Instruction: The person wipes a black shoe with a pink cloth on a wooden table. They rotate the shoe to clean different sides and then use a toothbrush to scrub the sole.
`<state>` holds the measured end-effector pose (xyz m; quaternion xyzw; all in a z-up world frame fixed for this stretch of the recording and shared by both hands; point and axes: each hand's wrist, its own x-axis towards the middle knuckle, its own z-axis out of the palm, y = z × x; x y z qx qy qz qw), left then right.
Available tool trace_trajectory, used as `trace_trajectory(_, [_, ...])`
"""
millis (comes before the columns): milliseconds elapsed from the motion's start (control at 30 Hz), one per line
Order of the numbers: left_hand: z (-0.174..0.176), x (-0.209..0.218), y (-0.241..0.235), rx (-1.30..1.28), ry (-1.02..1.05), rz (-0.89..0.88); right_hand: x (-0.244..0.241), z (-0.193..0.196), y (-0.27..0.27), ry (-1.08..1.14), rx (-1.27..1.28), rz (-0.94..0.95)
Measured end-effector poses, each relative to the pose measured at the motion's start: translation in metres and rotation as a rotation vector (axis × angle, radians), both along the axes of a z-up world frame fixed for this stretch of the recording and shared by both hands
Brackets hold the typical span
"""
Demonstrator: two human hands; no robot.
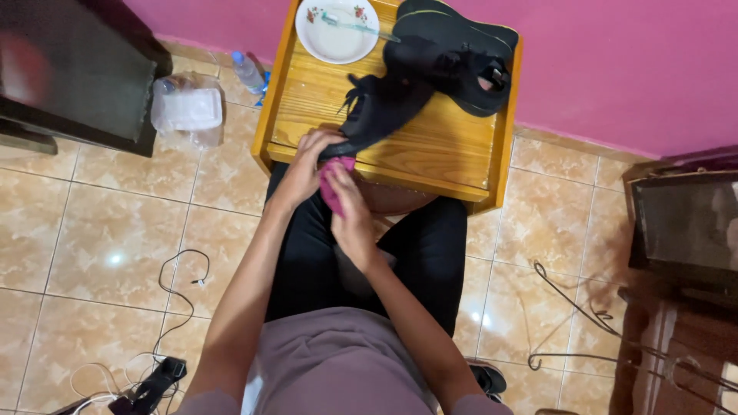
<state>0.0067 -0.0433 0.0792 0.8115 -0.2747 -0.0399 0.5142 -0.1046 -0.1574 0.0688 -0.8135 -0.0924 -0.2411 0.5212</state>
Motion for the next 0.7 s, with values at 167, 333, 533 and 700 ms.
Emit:
trace_trajectory(167, [0.003, -0.006, 0.004, -0.078, 0.015, 0.067, -0.006, -0.013, -0.094, 0.153, 0.354, -0.468])
trace_trajectory(333, [0.004, -0.006, 0.002, -0.153, -0.03, 0.084, 0.04, 0.014, -0.136, 0.073, 0.271, -0.812])
trace_trajectory(533, [-0.003, -0.009, 0.003, -0.149, -0.014, 0.096, 0.061, 0.003, -0.054, 0.095, 0.074, -0.227])
trace_trajectory(700, [-0.021, -0.004, 0.003, 0.012, -0.042, 0.014, 0.027, 0.005, -0.034, -0.022, -0.144, -0.225])
